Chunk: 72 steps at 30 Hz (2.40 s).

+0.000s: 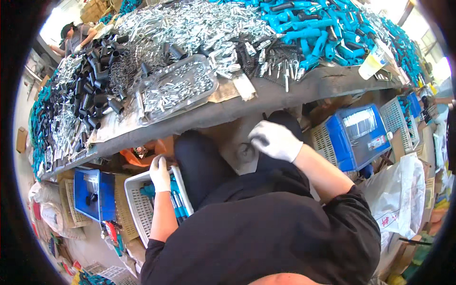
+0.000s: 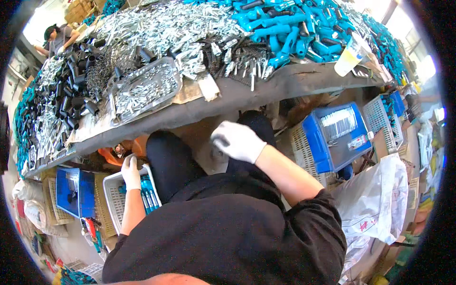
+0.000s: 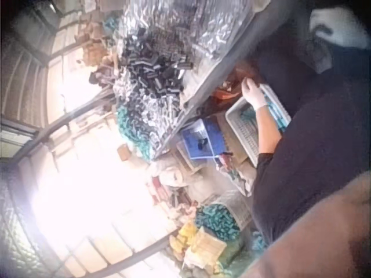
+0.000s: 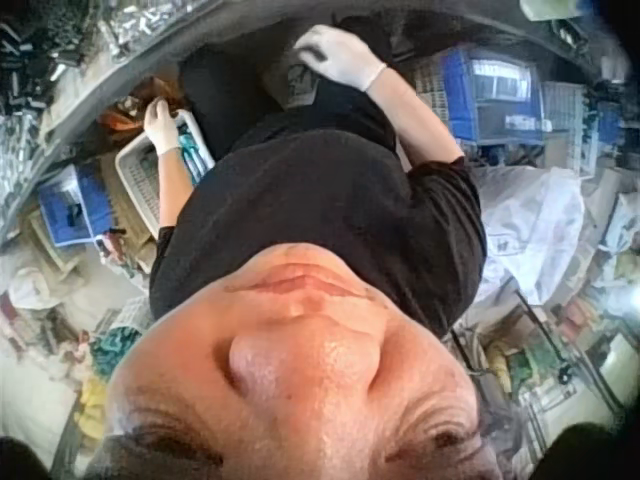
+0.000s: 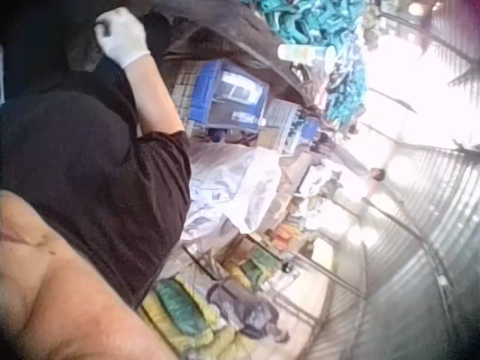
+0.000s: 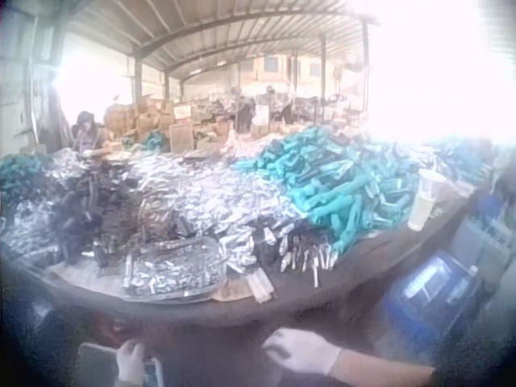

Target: The person assembles tools by fitting metal components, springs, and plastic casings together by hand, then places the completed assemblies into a basket.

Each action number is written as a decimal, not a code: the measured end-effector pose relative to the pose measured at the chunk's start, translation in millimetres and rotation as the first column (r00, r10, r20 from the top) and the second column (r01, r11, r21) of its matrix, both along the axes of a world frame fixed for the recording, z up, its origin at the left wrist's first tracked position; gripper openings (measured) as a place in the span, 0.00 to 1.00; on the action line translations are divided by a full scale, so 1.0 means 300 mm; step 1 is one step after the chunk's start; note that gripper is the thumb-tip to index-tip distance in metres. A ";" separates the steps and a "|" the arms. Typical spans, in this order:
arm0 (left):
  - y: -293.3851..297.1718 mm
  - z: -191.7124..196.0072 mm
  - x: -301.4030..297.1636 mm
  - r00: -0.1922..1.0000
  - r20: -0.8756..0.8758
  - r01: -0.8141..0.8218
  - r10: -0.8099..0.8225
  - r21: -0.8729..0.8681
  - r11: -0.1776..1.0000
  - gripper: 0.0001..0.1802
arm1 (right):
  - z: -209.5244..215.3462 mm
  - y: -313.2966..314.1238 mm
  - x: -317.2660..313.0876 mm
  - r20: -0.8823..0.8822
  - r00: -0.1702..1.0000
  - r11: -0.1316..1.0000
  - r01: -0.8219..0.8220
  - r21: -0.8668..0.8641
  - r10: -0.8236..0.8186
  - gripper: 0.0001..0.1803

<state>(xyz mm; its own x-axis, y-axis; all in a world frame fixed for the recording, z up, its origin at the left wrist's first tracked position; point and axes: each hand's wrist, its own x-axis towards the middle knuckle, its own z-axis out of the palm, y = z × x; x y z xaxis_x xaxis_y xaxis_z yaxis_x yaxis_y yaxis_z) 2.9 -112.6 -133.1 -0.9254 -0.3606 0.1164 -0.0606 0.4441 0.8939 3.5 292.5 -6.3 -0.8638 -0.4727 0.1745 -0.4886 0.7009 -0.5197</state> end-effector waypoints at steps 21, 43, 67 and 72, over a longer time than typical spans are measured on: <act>0.585 0.002 -0.139 0.477 0.546 0.806 -0.689 0.041 0.591 0.21 | 0.330 0.648 -0.739 -0.606 0.694 0.635 0.678 0.369 -0.389 0.24; 0.697 -0.037 -0.315 0.027 0.560 0.983 -0.828 0.134 0.122 0.27 | 0.556 -0.382 -1.437 -0.354 0.899 0.793 0.012 0.609 0.258 0.16; 0.621 -0.236 -0.527 0.145 0.280 0.798 -0.949 0.534 0.279 0.35 | 0.456 -0.832 -2.120 -0.225 0.939 0.803 -0.340 -0.489 0.261 0.17; 0.589 -0.175 -0.566 0.156 0.296 0.792 -0.942 0.532 0.298 0.36 | 0.453 -0.794 -2.206 -0.097 0.979 0.983 0.177 -0.051 -0.181 0.25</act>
<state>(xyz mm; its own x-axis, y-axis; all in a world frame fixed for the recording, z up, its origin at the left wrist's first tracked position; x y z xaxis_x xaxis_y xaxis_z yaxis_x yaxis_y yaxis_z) -166.8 64.1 -185.6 -0.4988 0.7823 -0.3732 -0.1847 0.3247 0.9276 -658.3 54.3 129.5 -0.9107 -0.3025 0.2812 -0.4085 0.7600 -0.5054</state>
